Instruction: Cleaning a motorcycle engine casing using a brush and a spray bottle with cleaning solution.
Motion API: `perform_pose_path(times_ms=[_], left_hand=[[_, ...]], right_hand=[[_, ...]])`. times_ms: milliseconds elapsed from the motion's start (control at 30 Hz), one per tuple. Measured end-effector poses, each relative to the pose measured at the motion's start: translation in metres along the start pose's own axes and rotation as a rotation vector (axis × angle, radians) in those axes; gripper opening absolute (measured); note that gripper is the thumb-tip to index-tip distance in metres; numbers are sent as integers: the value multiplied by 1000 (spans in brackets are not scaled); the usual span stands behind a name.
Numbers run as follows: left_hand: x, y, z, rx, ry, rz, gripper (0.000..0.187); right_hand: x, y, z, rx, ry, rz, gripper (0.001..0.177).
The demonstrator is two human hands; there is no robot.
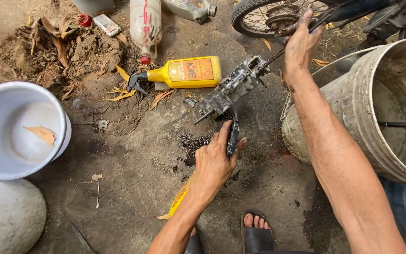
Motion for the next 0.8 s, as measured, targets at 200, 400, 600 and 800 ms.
perform_pose_path(times_ms=[200,400,600,800], left_hand=[[58,-19,-1,226,256,62,73],[82,-22,-9,137,273,8,69],[98,-20,-12,302,420,-73,71],[92,35,-16,333,398,-269,73]], right_hand=[[-18,8,14,23,22,25,116],[1,16,7,68,67,138,88],[3,22,7,37,-23,321,110],[1,30,-4,-97,-149,604,56]])
Point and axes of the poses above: each hand's wrist, its own z-axis towards the middle knuckle, its own y-axis out of the back of the hand, x = y × z, the point moved 5 cm from there along z, towards the middle knuckle, and after that the axes turned 5 degrees about y, right-handed, at the moved point
